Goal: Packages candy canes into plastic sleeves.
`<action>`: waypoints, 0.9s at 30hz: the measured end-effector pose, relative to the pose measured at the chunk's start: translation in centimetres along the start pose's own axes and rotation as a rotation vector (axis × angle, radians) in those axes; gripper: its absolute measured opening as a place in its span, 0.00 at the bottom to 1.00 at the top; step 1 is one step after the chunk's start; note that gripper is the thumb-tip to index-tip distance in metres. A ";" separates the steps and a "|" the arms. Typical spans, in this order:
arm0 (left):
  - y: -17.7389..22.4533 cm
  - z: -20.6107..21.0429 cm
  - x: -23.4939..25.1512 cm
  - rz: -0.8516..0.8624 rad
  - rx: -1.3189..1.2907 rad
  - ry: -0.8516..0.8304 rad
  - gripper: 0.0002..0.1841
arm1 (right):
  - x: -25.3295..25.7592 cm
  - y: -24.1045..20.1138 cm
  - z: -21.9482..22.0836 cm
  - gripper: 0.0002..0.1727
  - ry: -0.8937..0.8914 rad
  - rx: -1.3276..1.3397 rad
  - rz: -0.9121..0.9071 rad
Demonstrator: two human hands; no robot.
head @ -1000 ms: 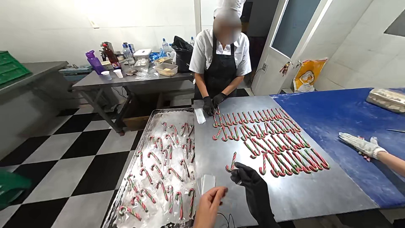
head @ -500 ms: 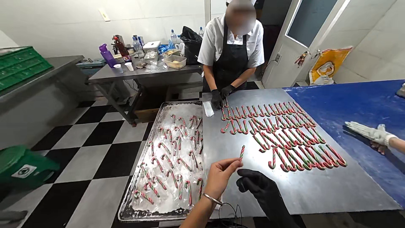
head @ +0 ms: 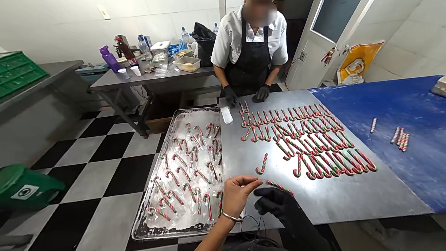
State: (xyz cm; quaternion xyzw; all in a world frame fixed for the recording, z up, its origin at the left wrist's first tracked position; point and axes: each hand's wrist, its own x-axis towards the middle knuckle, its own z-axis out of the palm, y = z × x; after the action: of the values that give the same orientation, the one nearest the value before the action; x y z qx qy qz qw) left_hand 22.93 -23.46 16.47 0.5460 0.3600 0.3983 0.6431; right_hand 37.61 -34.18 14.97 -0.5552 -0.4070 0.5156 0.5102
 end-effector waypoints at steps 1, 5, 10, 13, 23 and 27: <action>-0.4 0.1 0.1 -0.018 -0.015 0.029 0.05 | -0.1 -0.1 0.1 0.13 -0.021 0.006 0.049; -1.0 -0.3 -1.2 -0.191 0.135 -0.212 0.22 | 0.2 -0.1 0.5 0.11 0.275 0.012 -0.069; -2.2 -1.0 -3.4 -0.237 0.324 -0.390 0.15 | 0.3 -0.9 1.4 0.09 0.464 0.040 -0.086; -2.2 -0.2 -3.4 -0.178 0.344 -0.298 0.15 | 0.4 -2.6 2.4 0.06 0.549 0.070 -0.071; -2.4 0.1 -4.1 -0.348 0.025 -0.116 0.10 | 0.9 0.4 1.8 0.11 0.538 0.038 -0.166; -2.3 -0.5 -3.8 -0.289 0.016 -0.326 0.14 | 1.1 0.2 1.7 0.12 0.612 0.070 -0.178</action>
State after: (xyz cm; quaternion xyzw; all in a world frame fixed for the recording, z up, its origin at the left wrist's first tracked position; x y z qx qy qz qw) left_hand 21.19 -26.90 14.24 0.5509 0.3289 0.2056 0.7390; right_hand 36.08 -32.84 14.69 -0.6288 -0.2635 0.2918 0.6709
